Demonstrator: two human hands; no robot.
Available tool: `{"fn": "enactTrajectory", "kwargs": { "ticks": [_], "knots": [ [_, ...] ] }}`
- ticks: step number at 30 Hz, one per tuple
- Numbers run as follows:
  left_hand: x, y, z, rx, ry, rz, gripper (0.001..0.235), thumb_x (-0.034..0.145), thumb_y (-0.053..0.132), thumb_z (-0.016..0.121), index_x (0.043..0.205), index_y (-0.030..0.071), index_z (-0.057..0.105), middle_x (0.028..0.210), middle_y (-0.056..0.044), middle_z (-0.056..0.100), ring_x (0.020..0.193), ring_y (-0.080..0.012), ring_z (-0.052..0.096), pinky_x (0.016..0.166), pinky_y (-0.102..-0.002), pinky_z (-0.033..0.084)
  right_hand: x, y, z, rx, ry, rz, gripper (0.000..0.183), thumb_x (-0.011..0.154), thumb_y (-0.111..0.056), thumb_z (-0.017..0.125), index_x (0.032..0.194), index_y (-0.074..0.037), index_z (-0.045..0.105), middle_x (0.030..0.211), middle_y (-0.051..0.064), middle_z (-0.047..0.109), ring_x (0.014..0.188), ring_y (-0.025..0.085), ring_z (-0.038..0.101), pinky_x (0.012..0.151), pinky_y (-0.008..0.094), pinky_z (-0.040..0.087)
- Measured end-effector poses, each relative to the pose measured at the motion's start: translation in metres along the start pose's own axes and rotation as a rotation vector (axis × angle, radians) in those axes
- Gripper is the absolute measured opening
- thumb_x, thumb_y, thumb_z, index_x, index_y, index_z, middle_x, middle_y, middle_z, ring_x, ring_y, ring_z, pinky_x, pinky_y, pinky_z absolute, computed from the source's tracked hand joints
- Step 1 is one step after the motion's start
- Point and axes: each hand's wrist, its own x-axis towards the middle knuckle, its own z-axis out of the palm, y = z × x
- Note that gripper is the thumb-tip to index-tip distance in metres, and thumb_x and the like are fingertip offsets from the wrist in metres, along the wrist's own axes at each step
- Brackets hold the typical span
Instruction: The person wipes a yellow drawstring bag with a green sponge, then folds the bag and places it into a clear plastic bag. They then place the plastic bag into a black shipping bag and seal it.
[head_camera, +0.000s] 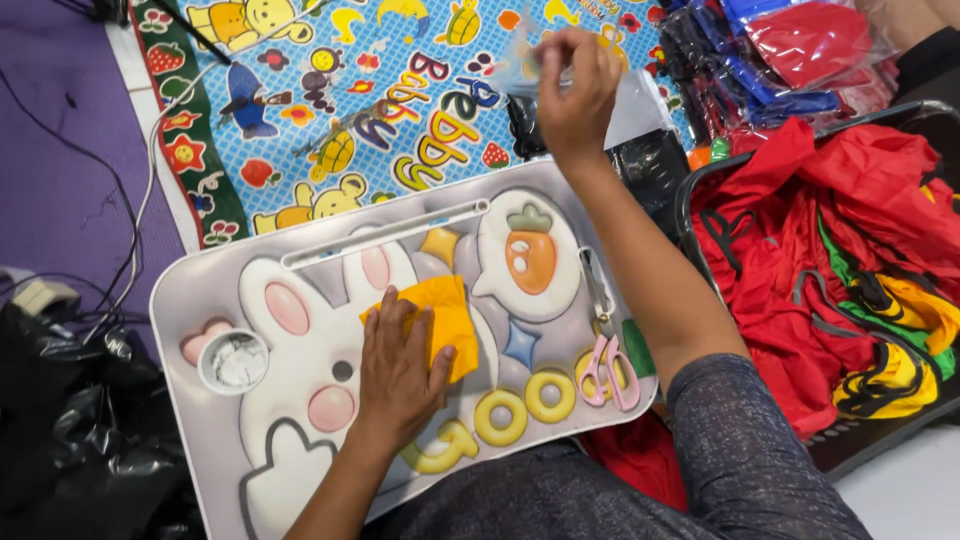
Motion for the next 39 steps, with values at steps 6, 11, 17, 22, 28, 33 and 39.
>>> {"fn": "enactTrajectory", "kwargs": {
  "ticks": [6, 11, 17, 22, 28, 33, 39],
  "knots": [
    [-0.027, 0.008, 0.012, 0.014, 0.037, 0.013, 0.051, 0.100, 0.033, 0.044, 0.143, 0.010, 0.059, 0.123, -0.013, 0.055, 0.147, -0.0415, 0.040, 0.122, -0.053, 0.028, -0.106, -0.133, -0.064, 0.186, -0.289, -0.565, 0.015, 0.101, -0.017, 0.059, 0.101, -0.013, 0.073, 0.079, 0.002, 0.065, 0.084, 0.024, 0.066, 0.092, 0.049, 0.049],
    [-0.045, 0.023, 0.001, 0.006, 0.140, 0.030, 0.046, 0.094, 0.036, 0.057, 0.126, 0.006, 0.068, 0.117, -0.021, 0.063, 0.128, -0.0449, 0.057, 0.119, -0.053, 0.035, -0.208, -0.160, -0.079, 0.321, -0.484, -0.397, 0.014, 0.100, -0.019, 0.063, 0.110, -0.014, 0.071, 0.103, 0.003, 0.073, 0.104, 0.024, 0.069, 0.114, 0.055, 0.035],
    [-0.069, 0.004, 0.004, -0.399, 0.309, -0.048, 0.019, 0.093, 0.017, 0.065, 0.108, 0.010, 0.074, 0.109, -0.010, 0.072, 0.116, -0.0317, 0.067, 0.107, -0.041, 0.049, -0.220, -0.182, -0.101, 0.382, -0.596, -0.294, 0.014, 0.103, -0.019, 0.062, 0.113, -0.012, 0.069, 0.116, 0.004, 0.074, 0.117, 0.024, 0.068, 0.122, 0.052, 0.027],
    [-0.063, 0.013, -0.003, -0.785, 0.573, -0.453, 0.029, 0.092, 0.006, 0.079, 0.090, 0.005, 0.050, 0.087, -0.011, 0.072, 0.092, -0.0238, 0.077, 0.087, -0.033, 0.058, -0.223, -0.179, -0.100, 0.409, -0.581, -0.341, 0.015, 0.104, -0.019, 0.062, 0.108, -0.009, 0.072, 0.116, 0.006, 0.075, 0.117, 0.025, 0.069, 0.120, 0.050, 0.033],
    [-0.056, 0.017, -0.007, -0.682, 0.567, -0.626, 0.036, 0.088, 0.002, 0.079, 0.117, 0.012, 0.061, 0.084, -0.008, 0.069, 0.079, -0.0211, 0.075, 0.078, -0.035, 0.061, -0.230, -0.180, -0.107, 0.398, -0.459, -0.340, 0.023, 0.102, -0.020, 0.068, 0.121, -0.007, 0.069, 0.134, 0.016, 0.068, 0.126, 0.034, 0.064, 0.121, 0.051, 0.030],
    [-0.062, 0.013, 0.000, -0.523, 0.570, -0.455, 0.016, 0.093, 0.009, 0.074, 0.107, 0.013, 0.080, 0.091, -0.007, 0.073, 0.085, -0.0231, 0.076, 0.076, -0.032, 0.062, -0.248, -0.172, -0.120, -0.090, -0.424, -0.211, 0.038, 0.105, -0.050, 0.056, 0.085, -0.017, 0.059, 0.099, 0.004, 0.053, 0.083, 0.026, 0.059, 0.082, 0.043, 0.048],
    [-0.066, 0.026, -0.006, -0.683, 0.605, -0.448, 0.027, 0.100, 0.002, 0.065, 0.126, -0.003, 0.068, 0.114, -0.021, 0.066, 0.110, -0.0372, 0.070, 0.095, -0.041, 0.058, -0.237, -0.188, -0.151, 0.150, -0.665, 0.281, 0.039, 0.094, -0.033, 0.077, 0.116, -0.008, 0.056, 0.116, 0.014, 0.051, 0.105, 0.039, 0.062, 0.093, 0.046, 0.049]
  ]
}}
